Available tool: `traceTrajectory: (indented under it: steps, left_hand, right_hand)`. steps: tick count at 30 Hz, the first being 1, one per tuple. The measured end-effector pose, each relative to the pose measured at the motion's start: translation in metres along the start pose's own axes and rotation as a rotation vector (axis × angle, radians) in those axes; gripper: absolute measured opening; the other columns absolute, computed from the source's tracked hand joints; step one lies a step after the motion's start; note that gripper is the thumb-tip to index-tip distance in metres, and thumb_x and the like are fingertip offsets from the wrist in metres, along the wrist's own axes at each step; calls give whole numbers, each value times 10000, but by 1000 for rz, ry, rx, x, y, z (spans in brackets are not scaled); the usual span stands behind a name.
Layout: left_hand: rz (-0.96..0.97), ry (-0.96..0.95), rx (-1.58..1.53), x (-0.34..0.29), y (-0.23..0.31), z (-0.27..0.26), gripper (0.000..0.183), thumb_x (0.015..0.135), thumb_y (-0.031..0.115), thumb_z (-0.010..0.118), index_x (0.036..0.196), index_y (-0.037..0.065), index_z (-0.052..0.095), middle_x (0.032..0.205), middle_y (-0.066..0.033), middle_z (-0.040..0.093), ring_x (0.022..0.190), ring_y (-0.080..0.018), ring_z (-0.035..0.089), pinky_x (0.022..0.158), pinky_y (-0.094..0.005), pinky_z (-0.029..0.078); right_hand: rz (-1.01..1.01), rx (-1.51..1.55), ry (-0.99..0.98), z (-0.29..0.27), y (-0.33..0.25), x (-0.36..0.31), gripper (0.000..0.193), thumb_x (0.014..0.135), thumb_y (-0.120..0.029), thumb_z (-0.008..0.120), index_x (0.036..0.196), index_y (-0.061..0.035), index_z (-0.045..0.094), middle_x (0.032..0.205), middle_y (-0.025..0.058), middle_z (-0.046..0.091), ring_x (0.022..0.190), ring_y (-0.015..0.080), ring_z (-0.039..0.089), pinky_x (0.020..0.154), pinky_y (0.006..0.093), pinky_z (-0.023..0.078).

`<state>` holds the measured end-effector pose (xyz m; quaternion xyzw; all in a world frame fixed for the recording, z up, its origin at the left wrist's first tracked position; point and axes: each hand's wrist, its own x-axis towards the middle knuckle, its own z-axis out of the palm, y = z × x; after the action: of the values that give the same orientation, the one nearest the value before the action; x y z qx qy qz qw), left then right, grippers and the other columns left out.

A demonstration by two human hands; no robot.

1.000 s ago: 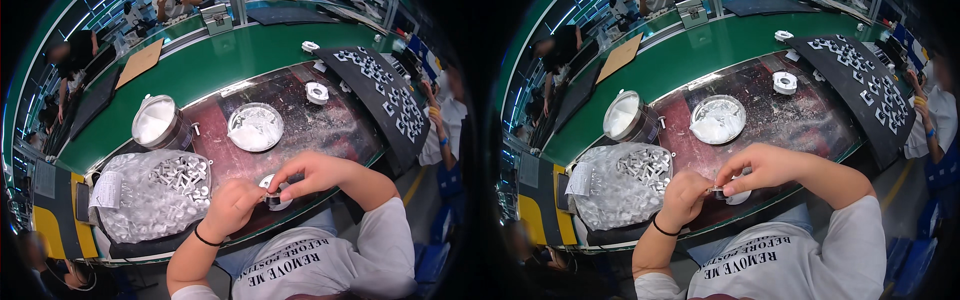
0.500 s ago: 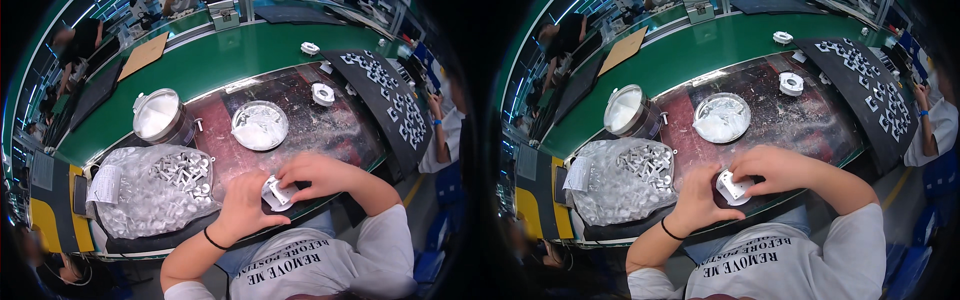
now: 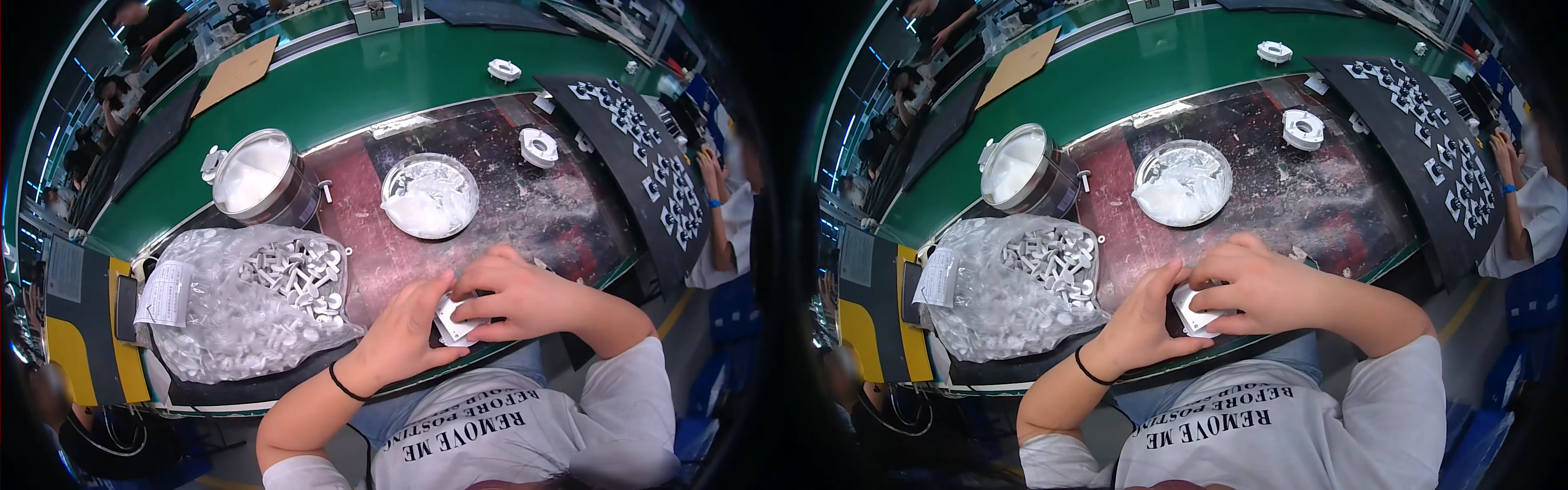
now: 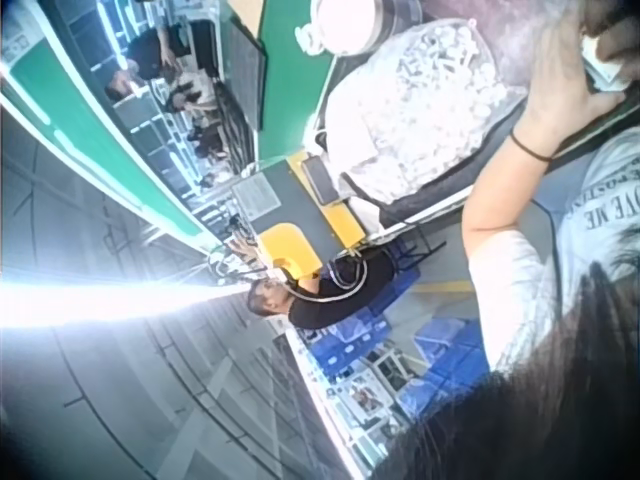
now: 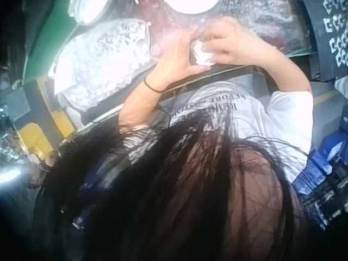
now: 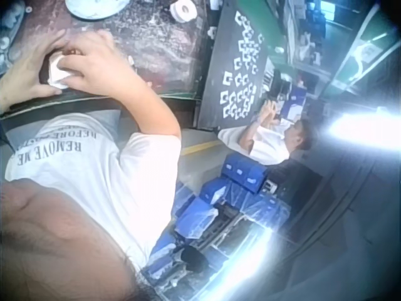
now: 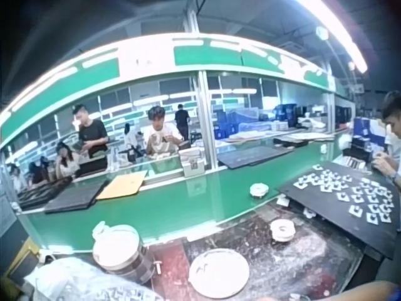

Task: The person assembles small white plastic components on a green workbench. They repeatedly pick up a white circular base, insert a small white cylindrical piece into its center, and place the assembled unit onto a black tray. The person also handles a bag of loose white plastic parts and a small metal container with white powder.

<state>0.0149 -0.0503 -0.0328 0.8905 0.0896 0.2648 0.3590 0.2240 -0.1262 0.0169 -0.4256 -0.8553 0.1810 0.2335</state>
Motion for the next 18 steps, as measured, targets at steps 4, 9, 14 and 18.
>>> traceTrajectory:
  steps: [4, 9, 14, 18]
  left_hand:
    - [28, 2, -34, 1, -3, 1, 1052, 613, 201, 825, 1428, 69, 173, 1169, -170, 526, 1036, -362, 518, 896, -439, 420]
    - [22, 0, -26, 1, -2, 1, 1051, 617, 199, 823, 1431, 67, 169, 1194, -167, 524, 1035, -361, 519, 898, -439, 418]
    - [8, -22, -13, 1, 0, -1, 1081, 620, 202, 829, 1437, 78, 132, 1207, -177, 515, 1049, -364, 519, 905, -439, 417]
    - [14, -53, 9, 2, -1, -2, 1158, 619, 215, 844, 1456, 106, 51, 1229, -190, 501, 1072, -368, 520, 911, -439, 416]
  right_hand:
    - [38, 0, 63, 6, -1, -4, 264, 719, -235, 725, 965, -159, 668, 1033, 40, 583, 1048, 210, 541, 928, 410, 334]
    - [54, -113, 121, 9, -4, -9, 235, 727, -281, 723, 939, -191, 678, 1026, 15, 585, 1050, 204, 533, 925, 442, 325]
    - [55, -157, 136, 12, -5, -10, 225, 729, -307, 720, 929, -211, 682, 1017, -9, 587, 1047, 195, 523, 932, 461, 317]
    - [44, -161, 138, 13, -2, -11, 225, 727, -310, 720, 927, -212, 684, 1010, -12, 586, 1045, 195, 520, 948, 471, 308]
